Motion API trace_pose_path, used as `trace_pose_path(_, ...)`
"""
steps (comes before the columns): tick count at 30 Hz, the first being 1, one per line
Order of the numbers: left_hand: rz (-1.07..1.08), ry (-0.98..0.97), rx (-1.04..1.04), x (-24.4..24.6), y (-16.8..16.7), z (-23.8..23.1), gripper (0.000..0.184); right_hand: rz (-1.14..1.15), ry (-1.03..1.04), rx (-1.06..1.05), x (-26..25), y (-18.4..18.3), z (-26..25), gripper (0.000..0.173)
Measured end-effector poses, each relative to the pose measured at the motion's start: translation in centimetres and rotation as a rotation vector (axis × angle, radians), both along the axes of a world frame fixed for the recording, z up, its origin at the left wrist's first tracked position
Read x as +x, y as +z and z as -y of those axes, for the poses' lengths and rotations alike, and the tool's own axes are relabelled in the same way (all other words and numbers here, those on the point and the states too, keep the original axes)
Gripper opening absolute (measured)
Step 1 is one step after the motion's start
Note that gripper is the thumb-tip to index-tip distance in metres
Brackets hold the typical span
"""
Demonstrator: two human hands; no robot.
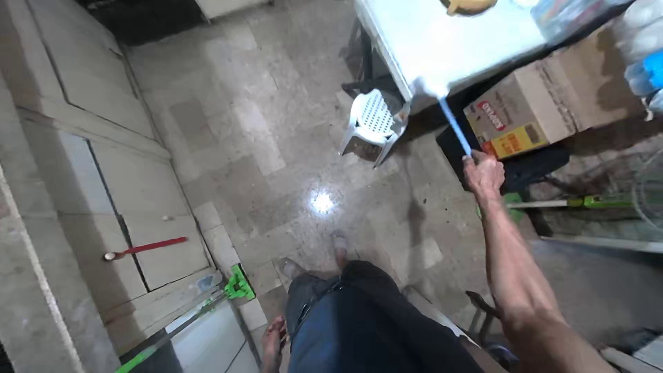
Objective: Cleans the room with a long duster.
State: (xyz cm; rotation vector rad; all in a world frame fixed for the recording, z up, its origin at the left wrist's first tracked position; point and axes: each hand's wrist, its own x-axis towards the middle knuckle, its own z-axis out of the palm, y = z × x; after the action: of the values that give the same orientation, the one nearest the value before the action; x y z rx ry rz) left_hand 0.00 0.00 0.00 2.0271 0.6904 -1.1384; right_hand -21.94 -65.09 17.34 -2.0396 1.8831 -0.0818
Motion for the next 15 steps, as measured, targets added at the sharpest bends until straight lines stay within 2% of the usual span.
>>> trace_pose_path(4,-0.024,-0.070,0.051,0.8,-0.6,0.3,0.032,0.182,-0.059,-0.168,-0.2,0.5,-4.3,0.046)
trace_pose_path(7,-0.014,-0.090,-0.011,3.0,-1.1,1.3,0.034,0.310,-0.106,-0.223,-1.6,-0.1,-5.8,0.045)
trace_pose_path(10,0.019,-0.105,-0.040,5.2,-0.6,2.4,0.037,0.424,-0.094,-0.296,-2.9,1.2,-7.0,0.046)
trace_pose_path(15,0.036,-0.144,-0.048,7.2,-0.4,3.4,0.038,0.639,-0.122,-0.482,-6.6,2.5,-5.7,0.044)
